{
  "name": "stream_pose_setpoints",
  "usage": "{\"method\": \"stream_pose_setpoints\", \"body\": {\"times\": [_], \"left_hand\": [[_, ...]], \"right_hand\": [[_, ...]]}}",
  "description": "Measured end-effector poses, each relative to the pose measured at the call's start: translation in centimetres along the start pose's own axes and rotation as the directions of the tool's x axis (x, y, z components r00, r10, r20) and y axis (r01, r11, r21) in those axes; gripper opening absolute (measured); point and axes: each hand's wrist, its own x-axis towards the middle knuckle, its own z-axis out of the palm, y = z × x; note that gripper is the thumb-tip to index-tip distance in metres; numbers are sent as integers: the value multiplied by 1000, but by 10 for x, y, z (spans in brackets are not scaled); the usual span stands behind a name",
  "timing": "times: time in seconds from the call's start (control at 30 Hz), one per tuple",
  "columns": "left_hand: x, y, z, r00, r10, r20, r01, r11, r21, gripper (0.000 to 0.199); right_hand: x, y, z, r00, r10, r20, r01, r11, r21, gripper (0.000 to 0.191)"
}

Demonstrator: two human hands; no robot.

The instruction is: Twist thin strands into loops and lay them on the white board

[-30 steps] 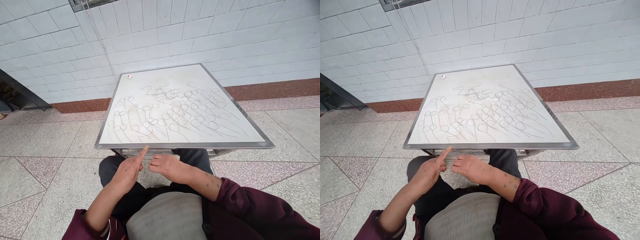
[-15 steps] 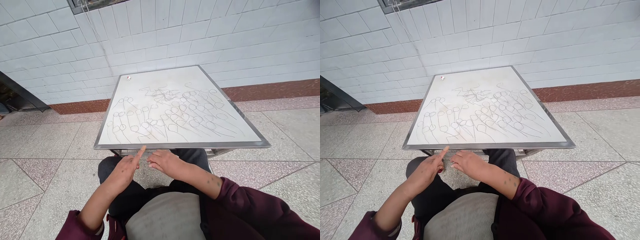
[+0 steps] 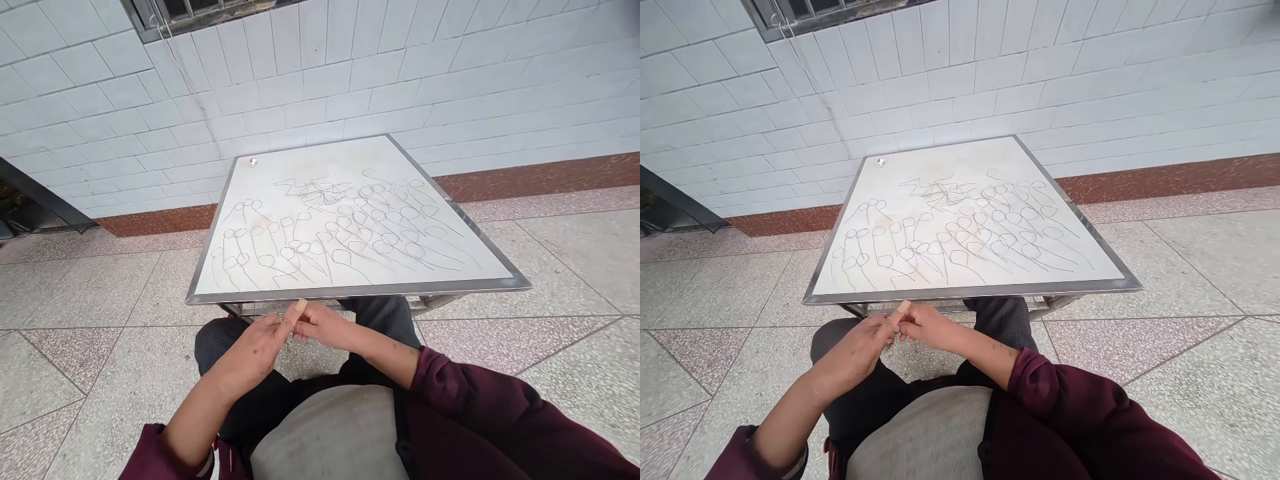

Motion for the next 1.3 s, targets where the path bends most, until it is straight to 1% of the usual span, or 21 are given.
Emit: {"method": "stream_pose_setpoints", "body": {"times": [0.1,0.23,0.33,0.43,0.5,0.53,0.57,0.6,0.63,0.67,0.7,0.73,0.77,0.8,0.83,0.87,0.9,0.97,1.07,1.2,1.3], "left_hand": [[4,3,-2,992,30,119,-35,998,42,84],[7,4,-2,986,52,160,-75,987,141,88],[8,5,2,986,85,146,-122,955,269,83],[7,4,9,984,165,65,-177,895,409,70],[4,2,17,967,251,-40,-205,864,461,67],[3,0,21,949,289,-122,-201,859,470,67],[1,-2,26,922,308,-237,-173,872,458,68],[0,-3,32,880,299,-368,-127,896,424,71],[-1,-4,37,827,266,-495,-72,924,377,75],[-1,-4,41,771,197,-606,-7,954,301,78],[0,-3,45,724,91,-684,54,981,188,81],[1,-1,48,686,-50,-726,102,994,28,84],[3,2,49,662,-208,-720,134,978,-159,86],[4,5,50,650,-357,-671,149,925,-348,86],[5,9,49,648,-482,-590,148,839,-524,84],[6,13,49,660,-562,-499,139,744,-654,83],[6,16,48,677,-599,-428,131,670,-731,81],[7,22,46,695,-630,-347,124,580,-805,79],[7,27,45,683,-662,-308,107,508,-855,80],[8,31,47,690,-677,-254,63,406,-912,74],[9,33,46,644,-722,-252,33,355,-934,70]], "right_hand": [[2,5,10,998,34,-59,-24,986,168,25],[-1,2,12,997,59,-41,-47,967,251,25],[-4,1,11,995,71,-73,-49,962,268,24],[-6,1,10,992,13,-128,16,974,225,23],[-7,0,11,984,-58,-170,88,980,179,21],[-8,-1,11,978,-85,-190,117,979,169,20],[-9,-3,12,973,-101,-208,138,976,172,19],[-9,-4,13,969,-106,-223,149,972,184,18],[-10,-6,14,967,-104,-234,153,968,201,18],[-10,-7,15,965,-102,-243,157,963,219,18],[-10,-9,15,963,-100,-250,161,959,235,18],[-10,-10,16,961,-101,-256,167,953,252,19],[-10,-10,16,961,-102,-259,173,948,268,19],[-10,-11,16,960,-105,-260,180,941,285,20],[-9,-10,16,960,-106,-260,184,936,299,21],[-9,-10,15,960,-105,-260,186,933,309,21],[-9,-9,15,960,-102,-259,184,931,315,21],[-9,-7,14,961,-94,-259,178,930,322,22],[-10,-6,13,963,-67,-262,153,934,323,23],[-12,-10,10,970,-27,-243,110,936,335,23],[-14,-13,8,982,-14,-186,86,918,386,25]]}}
